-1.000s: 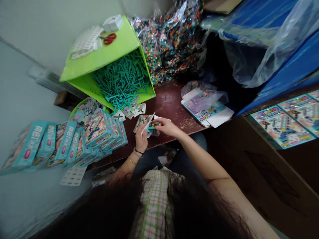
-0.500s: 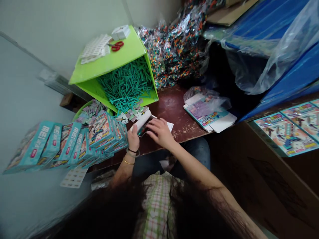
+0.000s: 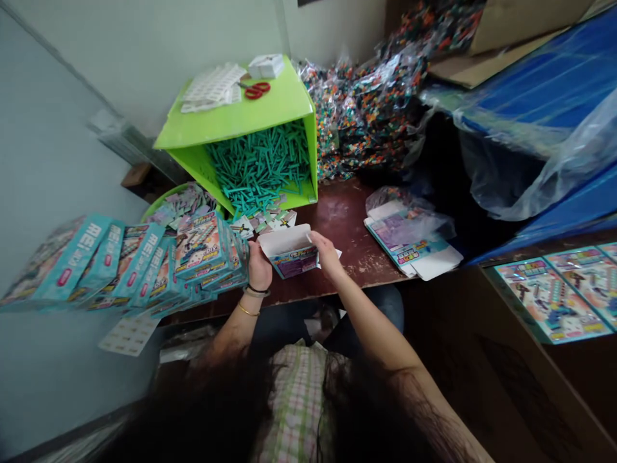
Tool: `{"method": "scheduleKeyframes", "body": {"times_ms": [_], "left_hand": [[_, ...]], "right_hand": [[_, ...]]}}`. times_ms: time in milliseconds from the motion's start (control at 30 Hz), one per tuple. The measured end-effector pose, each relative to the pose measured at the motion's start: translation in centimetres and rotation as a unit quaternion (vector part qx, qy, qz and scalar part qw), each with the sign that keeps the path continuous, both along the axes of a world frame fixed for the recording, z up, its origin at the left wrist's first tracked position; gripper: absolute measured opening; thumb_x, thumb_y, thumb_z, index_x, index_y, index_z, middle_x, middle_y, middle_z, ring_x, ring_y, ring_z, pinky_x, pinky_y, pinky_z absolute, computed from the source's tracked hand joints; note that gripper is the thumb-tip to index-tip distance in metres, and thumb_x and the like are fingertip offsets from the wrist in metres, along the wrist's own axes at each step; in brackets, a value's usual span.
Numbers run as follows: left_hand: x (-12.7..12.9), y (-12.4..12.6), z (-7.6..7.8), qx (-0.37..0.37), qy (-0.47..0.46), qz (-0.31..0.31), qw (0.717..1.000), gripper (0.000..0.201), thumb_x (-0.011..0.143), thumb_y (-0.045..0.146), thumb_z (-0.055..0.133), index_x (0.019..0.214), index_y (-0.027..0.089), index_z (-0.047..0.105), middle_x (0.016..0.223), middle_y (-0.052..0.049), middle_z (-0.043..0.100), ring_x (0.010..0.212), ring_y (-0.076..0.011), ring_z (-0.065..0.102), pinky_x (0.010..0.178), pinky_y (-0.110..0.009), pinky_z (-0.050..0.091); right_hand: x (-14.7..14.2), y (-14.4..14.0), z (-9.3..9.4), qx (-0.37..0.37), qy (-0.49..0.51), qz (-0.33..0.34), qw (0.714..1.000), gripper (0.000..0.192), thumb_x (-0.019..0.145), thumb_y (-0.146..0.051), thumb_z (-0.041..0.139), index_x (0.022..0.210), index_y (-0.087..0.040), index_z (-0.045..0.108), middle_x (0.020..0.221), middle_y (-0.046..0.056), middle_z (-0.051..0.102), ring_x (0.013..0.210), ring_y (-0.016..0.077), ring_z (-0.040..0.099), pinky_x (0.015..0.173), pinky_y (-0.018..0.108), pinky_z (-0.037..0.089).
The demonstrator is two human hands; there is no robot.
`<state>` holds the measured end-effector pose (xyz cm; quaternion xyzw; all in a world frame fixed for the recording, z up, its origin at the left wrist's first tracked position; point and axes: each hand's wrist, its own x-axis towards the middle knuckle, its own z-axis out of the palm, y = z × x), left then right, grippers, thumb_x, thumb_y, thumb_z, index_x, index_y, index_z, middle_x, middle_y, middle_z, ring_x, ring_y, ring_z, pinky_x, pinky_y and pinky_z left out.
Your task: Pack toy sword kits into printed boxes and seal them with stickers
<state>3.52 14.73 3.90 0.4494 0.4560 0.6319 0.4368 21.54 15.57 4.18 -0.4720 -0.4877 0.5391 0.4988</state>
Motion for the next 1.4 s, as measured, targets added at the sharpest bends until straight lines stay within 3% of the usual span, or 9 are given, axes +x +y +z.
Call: {"method": "scheduleKeyframes", "body": {"times_ms": [167,367,433,733,933,1067,1167,1300,1400], "left_hand": [[-1.2,0.7,0.9,-0.019,0.034,-0.068,0.997,0.055,0.078,0.060,0.080,0.112,0.017,0.078,0.112,-0.010,0.080,0.107,-0.0276,0.074,0.101,-0.040,0.057],[-2.5,2.8,1.0,-0.027,0.061,-0.162,0.984,0.033,0.076,0.037,0.080,0.104,0.018,0.081,0.107,-0.011,0.082,0.105,-0.0301,0.075,0.098,-0.046,0.058],[-2.5,3.0,0.9,-0.016,0.051,-0.162,0.985,0.031,0.076,0.030,0.078,0.104,0.019,0.080,0.108,-0.011,0.082,0.105,-0.0293,0.075,0.100,-0.046,0.057],[-2.4,2.2,1.0,-0.030,0.068,-0.197,0.978,0.028,0.083,0.028,0.063,0.105,0.019,0.079,0.110,-0.008,0.081,0.105,-0.0261,0.074,0.097,-0.040,0.058],[-3.1,-0.5,0.2,0.095,0.114,-0.124,0.981,0.047,0.102,0.049,0.042,0.126,0.019,0.069,0.131,-0.015,0.073,0.125,-0.0282,0.068,0.110,-0.047,0.053],[-4.5,-1.5,-0.9,0.193,0.341,-0.077,0.917,0.037,0.099,0.052,0.058,0.116,0.022,0.072,0.135,-0.014,0.071,0.129,-0.0261,0.066,0.114,-0.047,0.052],[-4.7,-1.5,-2.2,0.223,0.378,-0.066,0.896,0.027,0.102,0.041,0.057,0.115,0.023,0.072,0.134,-0.012,0.072,0.127,-0.0226,0.068,0.113,-0.045,0.054],[-2.9,-2.1,-4.4,0.123,0.325,-0.019,0.937,0.049,0.090,0.042,0.074,0.132,0.020,0.062,0.136,-0.017,0.069,0.130,-0.0286,0.066,0.111,-0.048,0.054],[-0.7,-2.9,-4.9,-0.021,0.246,0.030,0.969,0.062,0.080,0.037,0.082,0.134,0.019,0.057,0.116,-0.013,0.076,0.107,-0.0290,0.074,0.096,-0.045,0.060]], "right_hand": [[2.4,1.8,2.8,0.106,-0.160,0.073,0.979,0.031,0.087,-0.045,0.066,0.098,-0.019,0.080,0.102,0.008,0.075,0.099,0.0250,0.069,0.093,0.038,0.054],[2.9,2.9,5.7,0.341,-0.473,0.149,0.799,0.039,0.102,-0.021,0.049,0.131,-0.028,0.074,0.128,0.009,0.073,0.107,0.0256,0.064,0.096,0.040,0.051],[2.7,3.0,6.0,0.353,-0.493,0.179,0.775,0.040,0.104,-0.030,0.051,0.140,-0.028,0.068,0.133,0.010,0.072,0.110,0.0277,0.064,0.098,0.044,0.050],[1.5,2.7,5.3,0.263,-0.371,0.167,0.875,0.030,0.100,-0.038,0.062,0.124,-0.033,0.078,0.123,0.005,0.077,0.110,0.0275,0.070,0.100,0.045,0.053],[1.5,1.2,4.8,0.310,-0.453,0.139,0.824,0.032,0.104,-0.037,0.055,0.126,-0.030,0.077,0.131,0.007,0.074,0.118,0.0297,0.067,0.108,0.051,0.048],[2.5,0.5,3.7,0.345,-0.478,0.163,0.791,0.036,0.099,-0.042,0.064,0.133,-0.035,0.072,0.147,0.005,0.064,0.141,0.0337,0.052,0.123,0.060,0.031],[3.1,0.7,2.6,0.349,-0.442,0.174,0.808,0.037,0.102,-0.036,0.058,0.138,-0.034,0.068,0.148,0.006,0.064,0.142,0.0310,0.052,0.121,0.056,0.040],[2.2,0.0,1.2,0.368,-0.424,0.106,0.821,0.046,0.103,-0.033,0.054,0.148,-0.033,0.057,0.156,0.009,0.054,0.151,0.0335,0.042,0.122,0.061,0.039],[-0.4,-3.5,-1.3,0.361,-0.424,-0.024,0.830,0.073,0.100,-0.038,0.058,0.165,-0.028,0.027,0.171,0.017,0.026,0.159,0.0395,0.025,0.122,0.068,0.034]]}}
